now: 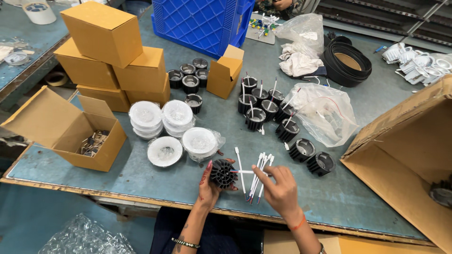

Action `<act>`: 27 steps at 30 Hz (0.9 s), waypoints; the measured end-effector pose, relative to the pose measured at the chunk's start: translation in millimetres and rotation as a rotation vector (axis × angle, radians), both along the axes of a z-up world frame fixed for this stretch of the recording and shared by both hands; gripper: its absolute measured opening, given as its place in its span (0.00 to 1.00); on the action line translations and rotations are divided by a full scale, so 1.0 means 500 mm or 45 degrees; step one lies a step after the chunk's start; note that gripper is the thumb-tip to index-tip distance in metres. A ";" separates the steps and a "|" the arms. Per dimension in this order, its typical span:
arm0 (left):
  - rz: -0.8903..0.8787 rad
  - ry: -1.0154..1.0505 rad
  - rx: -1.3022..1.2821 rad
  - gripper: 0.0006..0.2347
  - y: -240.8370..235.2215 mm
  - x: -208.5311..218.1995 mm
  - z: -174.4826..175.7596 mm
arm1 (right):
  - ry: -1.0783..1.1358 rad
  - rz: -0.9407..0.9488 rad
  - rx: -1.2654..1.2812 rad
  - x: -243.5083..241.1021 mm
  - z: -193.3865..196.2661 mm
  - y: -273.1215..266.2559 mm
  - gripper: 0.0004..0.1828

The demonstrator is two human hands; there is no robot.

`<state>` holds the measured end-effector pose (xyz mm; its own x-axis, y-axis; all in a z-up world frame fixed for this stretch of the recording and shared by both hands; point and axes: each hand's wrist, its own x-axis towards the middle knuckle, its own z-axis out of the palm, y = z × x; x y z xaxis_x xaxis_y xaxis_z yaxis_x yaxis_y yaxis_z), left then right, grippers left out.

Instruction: The person inserts white zip ties into black cylindrical components on a workbench, then places the assembled units into a cardboard box. The person handles the components one at a time and stacks them in the box.

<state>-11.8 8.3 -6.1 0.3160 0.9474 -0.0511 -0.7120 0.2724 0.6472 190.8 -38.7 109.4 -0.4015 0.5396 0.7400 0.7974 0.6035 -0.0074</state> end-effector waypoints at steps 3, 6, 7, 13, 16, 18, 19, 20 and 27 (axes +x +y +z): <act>0.024 -0.063 0.030 0.29 -0.003 -0.003 0.000 | 0.001 -0.002 -0.031 -0.029 0.030 -0.035 0.27; 0.051 -0.121 0.047 0.27 -0.006 -0.003 0.000 | -0.052 -0.043 -0.126 -0.048 0.048 -0.062 0.25; 0.067 -0.123 0.058 0.26 -0.007 -0.002 0.000 | -0.066 -0.064 -0.152 -0.052 0.051 -0.068 0.23; 0.061 -0.042 0.146 0.25 -0.015 0.000 0.007 | 0.025 -0.107 -0.241 -0.056 0.056 -0.081 0.20; 0.054 0.017 0.208 0.26 -0.017 -0.002 0.010 | 0.058 -0.137 -0.269 -0.054 0.055 -0.087 0.19; 0.047 0.046 0.245 0.27 -0.018 -0.002 0.013 | 0.069 -0.154 -0.282 -0.051 0.056 -0.091 0.19; 0.044 0.055 0.254 0.27 -0.018 -0.003 0.014 | 0.076 -0.155 -0.287 -0.051 0.057 -0.093 0.19; 0.041 0.063 0.264 0.27 -0.019 -0.002 0.015 | 0.083 -0.156 -0.292 -0.050 0.058 -0.094 0.19; 0.028 0.042 0.252 0.28 -0.020 -0.003 0.018 | 0.176 -0.170 -0.371 -0.056 0.060 -0.102 0.16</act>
<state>-13.2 -1.9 2.9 0.2966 0.9465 0.1268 -0.6941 0.1225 0.7094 162.7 -89.5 139.4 -0.2201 0.7773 0.5893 0.8486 0.4505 -0.2773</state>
